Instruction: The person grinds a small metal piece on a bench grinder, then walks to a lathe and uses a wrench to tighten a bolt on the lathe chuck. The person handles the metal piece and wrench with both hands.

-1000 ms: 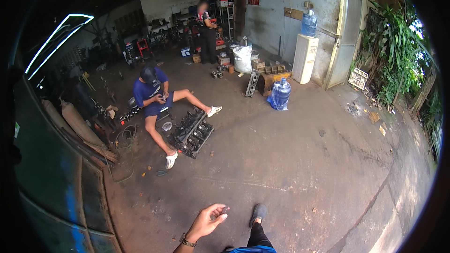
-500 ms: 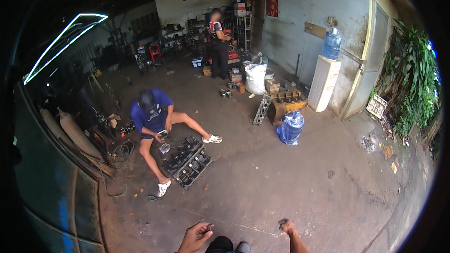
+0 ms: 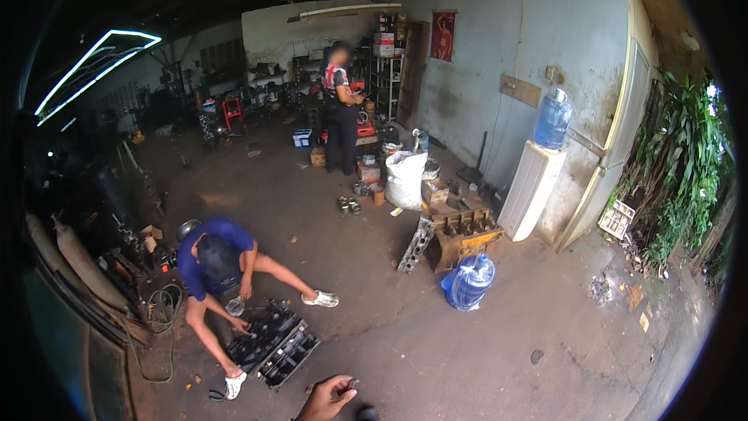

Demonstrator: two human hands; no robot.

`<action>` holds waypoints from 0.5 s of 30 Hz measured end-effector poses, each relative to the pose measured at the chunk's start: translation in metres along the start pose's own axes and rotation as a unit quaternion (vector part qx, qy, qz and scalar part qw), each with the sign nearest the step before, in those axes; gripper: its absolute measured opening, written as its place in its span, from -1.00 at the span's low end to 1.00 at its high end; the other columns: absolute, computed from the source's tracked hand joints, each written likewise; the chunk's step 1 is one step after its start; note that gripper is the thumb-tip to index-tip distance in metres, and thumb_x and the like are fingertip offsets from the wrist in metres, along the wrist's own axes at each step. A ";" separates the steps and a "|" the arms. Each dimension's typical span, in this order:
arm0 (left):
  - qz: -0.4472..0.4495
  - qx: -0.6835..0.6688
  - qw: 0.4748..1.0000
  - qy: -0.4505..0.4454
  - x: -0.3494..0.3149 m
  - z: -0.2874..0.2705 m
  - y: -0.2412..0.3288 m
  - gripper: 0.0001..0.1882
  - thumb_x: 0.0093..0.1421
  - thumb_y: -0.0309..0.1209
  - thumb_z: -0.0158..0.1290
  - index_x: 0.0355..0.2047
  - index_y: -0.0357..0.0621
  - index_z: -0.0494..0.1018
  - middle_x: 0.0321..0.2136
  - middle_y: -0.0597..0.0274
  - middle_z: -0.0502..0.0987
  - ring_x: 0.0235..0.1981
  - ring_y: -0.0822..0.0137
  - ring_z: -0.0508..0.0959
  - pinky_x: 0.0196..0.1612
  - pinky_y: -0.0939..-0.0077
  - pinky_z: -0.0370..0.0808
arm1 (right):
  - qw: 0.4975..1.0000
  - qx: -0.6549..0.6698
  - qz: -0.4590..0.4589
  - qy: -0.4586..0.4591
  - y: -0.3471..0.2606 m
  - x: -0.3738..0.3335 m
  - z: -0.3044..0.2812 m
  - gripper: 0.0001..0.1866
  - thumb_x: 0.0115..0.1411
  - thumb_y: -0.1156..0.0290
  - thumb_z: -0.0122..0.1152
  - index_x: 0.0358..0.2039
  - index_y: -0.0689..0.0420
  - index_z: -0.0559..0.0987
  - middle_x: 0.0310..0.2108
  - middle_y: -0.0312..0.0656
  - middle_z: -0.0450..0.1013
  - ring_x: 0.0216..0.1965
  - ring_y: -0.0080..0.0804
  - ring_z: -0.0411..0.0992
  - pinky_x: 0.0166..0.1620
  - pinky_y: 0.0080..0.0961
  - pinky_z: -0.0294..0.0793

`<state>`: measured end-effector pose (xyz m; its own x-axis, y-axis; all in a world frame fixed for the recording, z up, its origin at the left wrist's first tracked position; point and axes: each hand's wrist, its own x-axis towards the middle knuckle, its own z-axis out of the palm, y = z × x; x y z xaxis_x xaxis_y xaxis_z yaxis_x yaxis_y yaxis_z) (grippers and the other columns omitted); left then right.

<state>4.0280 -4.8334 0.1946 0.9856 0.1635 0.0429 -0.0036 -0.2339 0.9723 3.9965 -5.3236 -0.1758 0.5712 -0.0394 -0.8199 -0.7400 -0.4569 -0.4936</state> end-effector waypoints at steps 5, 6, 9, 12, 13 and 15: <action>0.084 0.045 0.994 -0.062 0.160 -0.020 0.045 -0.69 0.28 -0.38 0.21 -0.04 -0.27 0.52 -0.31 0.09 0.64 -0.31 0.33 0.65 -0.21 0.47 0.56 | 0.994 0.086 0.064 0.029 -0.080 -0.010 -0.039 -0.74 0.00 0.29 0.38 -0.28 0.09 0.68 -0.28 -0.18 0.59 -0.27 -0.32 0.54 -0.20 -0.29 0.52; 0.086 0.041 0.993 -0.068 0.188 -0.020 0.044 -0.69 0.28 -0.37 0.21 -0.04 -0.27 0.52 -0.31 0.08 0.64 -0.31 0.32 0.65 -0.21 0.46 0.56 | 0.992 0.097 0.069 0.030 -0.102 -0.005 -0.041 -0.76 0.00 0.29 0.37 -0.30 0.08 0.67 -0.30 -0.19 0.58 -0.30 -0.33 0.53 -0.22 -0.29 0.51; 0.073 0.044 0.994 -0.070 0.262 -0.009 0.025 -0.69 0.28 -0.37 0.21 -0.03 -0.27 0.52 -0.29 0.07 0.65 -0.30 0.29 0.66 -0.21 0.46 0.57 | 0.990 0.115 0.076 0.026 -0.162 0.024 -0.047 -0.81 0.00 0.29 0.35 -0.36 0.06 0.67 -0.38 -0.22 0.57 -0.38 -0.35 0.50 -0.30 -0.29 0.48; 0.050 0.060 0.995 -0.064 0.321 0.013 -0.001 -0.67 0.27 -0.37 0.22 -0.02 -0.28 0.51 -0.29 0.10 0.66 -0.29 0.29 0.66 -0.20 0.44 0.57 | 0.990 0.111 0.085 0.008 -0.221 0.078 -0.055 -0.85 0.00 0.28 0.34 -0.42 0.03 0.66 -0.45 -0.26 0.55 -0.46 -0.37 0.48 -0.38 -0.30 0.45; 0.049 0.025 0.996 -0.077 0.336 0.024 -0.007 -0.69 0.28 -0.40 0.20 -0.01 -0.28 0.50 -0.29 0.10 0.66 -0.29 0.29 0.66 -0.20 0.44 0.57 | 0.990 0.106 0.089 0.000 -0.241 0.101 -0.058 -0.86 0.00 0.28 0.33 -0.44 0.03 0.66 -0.47 -0.27 0.54 -0.49 -0.38 0.47 -0.41 -0.30 0.44; 0.030 -0.025 0.995 -0.093 0.377 0.047 -0.006 -0.69 0.29 -0.44 0.18 0.01 -0.27 0.49 -0.26 0.16 0.63 -0.27 0.37 0.60 -0.16 0.47 0.55 | 0.992 0.081 0.094 -0.019 -0.288 0.154 -0.070 -0.89 0.00 0.28 0.32 -0.48 0.01 0.66 -0.52 -0.29 0.53 -0.54 -0.40 0.46 -0.46 -0.31 0.42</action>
<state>4.4078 -4.8150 0.1944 0.9976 -0.0310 0.0622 -0.0669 -0.1887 0.9798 4.3220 -5.2602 -0.1396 0.4057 -0.0760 -0.9108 -0.8815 -0.2960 -0.3680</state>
